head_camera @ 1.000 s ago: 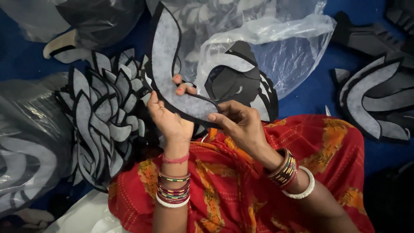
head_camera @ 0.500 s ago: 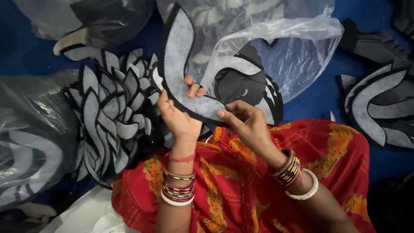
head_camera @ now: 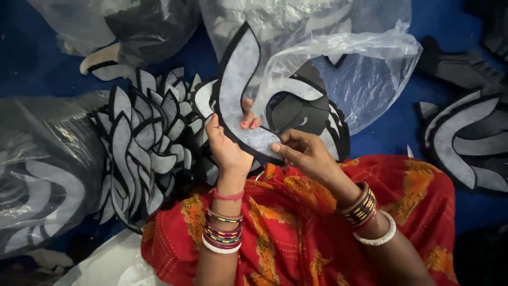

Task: The person sits and assembles curved, leaf-shaped craft pieces by hand. They pick up a white piece and a black piece, align them, and press the edges together to join them. The person repeats this process with multiple pairs of pieces, handling them one at a time.

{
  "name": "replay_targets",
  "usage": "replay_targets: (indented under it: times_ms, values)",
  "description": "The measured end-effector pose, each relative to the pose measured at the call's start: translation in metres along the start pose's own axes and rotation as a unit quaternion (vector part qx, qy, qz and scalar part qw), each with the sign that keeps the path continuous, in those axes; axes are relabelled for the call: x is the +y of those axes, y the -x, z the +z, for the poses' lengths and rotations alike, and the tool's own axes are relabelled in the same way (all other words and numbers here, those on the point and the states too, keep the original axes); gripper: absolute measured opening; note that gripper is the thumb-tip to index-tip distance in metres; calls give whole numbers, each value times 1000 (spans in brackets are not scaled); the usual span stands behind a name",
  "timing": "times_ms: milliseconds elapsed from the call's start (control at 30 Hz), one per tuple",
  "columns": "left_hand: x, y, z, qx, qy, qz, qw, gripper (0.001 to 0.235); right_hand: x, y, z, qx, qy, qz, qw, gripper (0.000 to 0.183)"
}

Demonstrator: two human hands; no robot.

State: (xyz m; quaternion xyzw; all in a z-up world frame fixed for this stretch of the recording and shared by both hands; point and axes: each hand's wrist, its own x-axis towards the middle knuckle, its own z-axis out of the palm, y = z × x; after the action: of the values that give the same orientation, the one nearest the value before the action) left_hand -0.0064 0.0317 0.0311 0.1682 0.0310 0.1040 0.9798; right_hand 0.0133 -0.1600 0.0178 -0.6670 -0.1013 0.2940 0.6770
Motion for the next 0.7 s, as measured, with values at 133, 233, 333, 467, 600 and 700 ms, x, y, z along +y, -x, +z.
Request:
replay_targets:
  times_ms: [133, 233, 333, 467, 600, 700]
  values:
    - [-10, 1, -1, -28, -87, -13, 996, 49, -33, 4, -4, 10, -16, -36, 999, 21]
    - [-35, 3, -56, 129, -113, -61, 983, 41, -50, 1, -18, 82, -58, -100, 990, 25]
    - [-44, 9, -14, 121, -228, -156, 953, 52, -26, -1, -48, 143, -98, -152, 973, 21]
    - [-44, 14, 18, -123, -165, -225, 952, 70, -13, -4, -72, 187, -149, -143, 960, 21]
    - [-41, 14, 6, -157, -212, -209, 942, 74, -35, -7, -66, 186, -182, -133, 956, 20]
    - [-37, 12, 27, -124, -236, -212, 940, 70, -38, -10, -65, 198, -188, -133, 953, 20]
